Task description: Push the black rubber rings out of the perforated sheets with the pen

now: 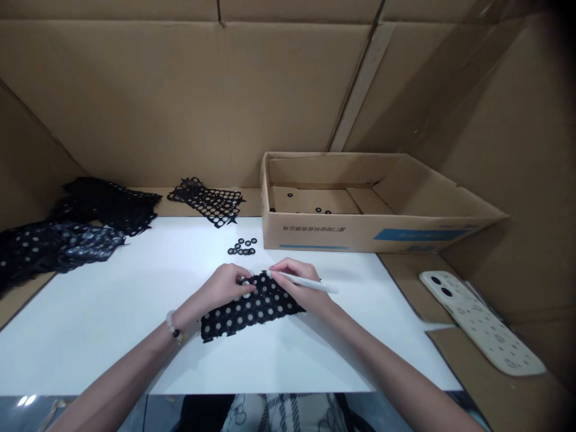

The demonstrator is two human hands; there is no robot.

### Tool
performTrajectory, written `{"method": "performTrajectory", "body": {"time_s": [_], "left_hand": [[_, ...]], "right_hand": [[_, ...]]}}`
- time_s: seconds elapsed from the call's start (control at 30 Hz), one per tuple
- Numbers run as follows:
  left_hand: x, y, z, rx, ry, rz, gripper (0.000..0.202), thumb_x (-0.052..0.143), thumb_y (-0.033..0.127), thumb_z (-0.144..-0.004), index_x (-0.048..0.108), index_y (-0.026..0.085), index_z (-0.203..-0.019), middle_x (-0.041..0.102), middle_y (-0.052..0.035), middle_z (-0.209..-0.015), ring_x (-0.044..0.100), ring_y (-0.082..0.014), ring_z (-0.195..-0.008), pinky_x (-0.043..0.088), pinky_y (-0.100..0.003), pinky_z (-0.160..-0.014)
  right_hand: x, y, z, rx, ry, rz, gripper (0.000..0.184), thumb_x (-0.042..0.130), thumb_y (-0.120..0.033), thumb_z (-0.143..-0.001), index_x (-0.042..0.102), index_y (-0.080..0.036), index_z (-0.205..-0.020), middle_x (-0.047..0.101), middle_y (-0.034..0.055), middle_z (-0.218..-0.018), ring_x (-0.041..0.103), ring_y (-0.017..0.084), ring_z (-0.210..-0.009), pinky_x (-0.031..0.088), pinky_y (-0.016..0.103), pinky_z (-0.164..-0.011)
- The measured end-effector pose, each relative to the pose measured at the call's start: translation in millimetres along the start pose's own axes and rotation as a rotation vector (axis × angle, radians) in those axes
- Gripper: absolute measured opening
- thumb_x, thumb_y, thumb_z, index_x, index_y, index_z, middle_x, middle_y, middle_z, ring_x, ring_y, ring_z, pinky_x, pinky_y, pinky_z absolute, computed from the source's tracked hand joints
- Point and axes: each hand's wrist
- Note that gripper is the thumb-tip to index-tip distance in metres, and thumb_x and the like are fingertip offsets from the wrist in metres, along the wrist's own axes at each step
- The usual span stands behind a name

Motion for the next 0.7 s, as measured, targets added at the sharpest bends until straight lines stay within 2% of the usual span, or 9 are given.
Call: {"method": "performTrajectory", "body": {"time_s": [0.1, 0.17, 0.33, 0.7], "left_hand": [[-2.0, 1, -1, 0.053, 0.037, 0.081, 0.023, 0.059, 0.036, -0.080, 0.070, 0.019, -0.069, 0.069, -0.0014, -0.076, 0.059, -0.0180, -0.073, 0.042, -0.026, -0.068], [-2.8, 1, -1, 0.032, 0.032, 0.151, 0.021, 0.059, 0.035, -0.081, 0.072, 0.019, -0.076, 0.072, -0.0023, -0.082, 0.062, -0.0195, -0.077, 0.045, -0.028, -0.073], [-1.4, 2, -2, -0.025, -0.001, 0.278, 0.024, 0.059, 0.035, -0.082, 0.075, 0.017, -0.082, 0.075, -0.0028, -0.082, 0.065, -0.0226, -0.082, 0.047, -0.028, -0.074], [3.4, 1, -3, -0.027, 0.067, 0.345, 0.017, 0.064, 0.030, -0.079, 0.075, 0.017, -0.080, 0.076, -0.0039, -0.085, 0.067, -0.0216, -0.082, 0.049, -0.029, -0.076]], "right_hand": [[4, 3, 2, -0.046, -0.029, 0.031, 0.010, 0.061, -0.028, -0.086, 0.068, -0.022, -0.084, 0.073, 0.0009, -0.079, 0.067, 0.017, -0.070, 0.050, 0.026, -0.065], [7, 8, 2, -0.105, -0.044, 0.066, 0.010, 0.060, -0.027, -0.086, 0.069, -0.022, -0.085, 0.073, 0.0009, -0.079, 0.067, 0.016, -0.068, 0.050, 0.026, -0.066], [11, 20, 2, -0.157, -0.002, 0.109, 0.010, 0.060, -0.027, -0.086, 0.070, -0.024, -0.089, 0.073, 0.0018, -0.086, 0.067, 0.016, -0.070, 0.051, 0.027, -0.067], [9, 15, 0, -0.146, 0.005, 0.031, 0.011, 0.062, -0.027, -0.084, 0.071, -0.023, -0.085, 0.074, 0.0025, -0.084, 0.067, 0.016, -0.070, 0.053, 0.027, -0.067]]}}
Point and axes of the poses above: each hand's wrist, its own z-axis away from the middle knuckle, its own x-axis out of the palm, y = z × x
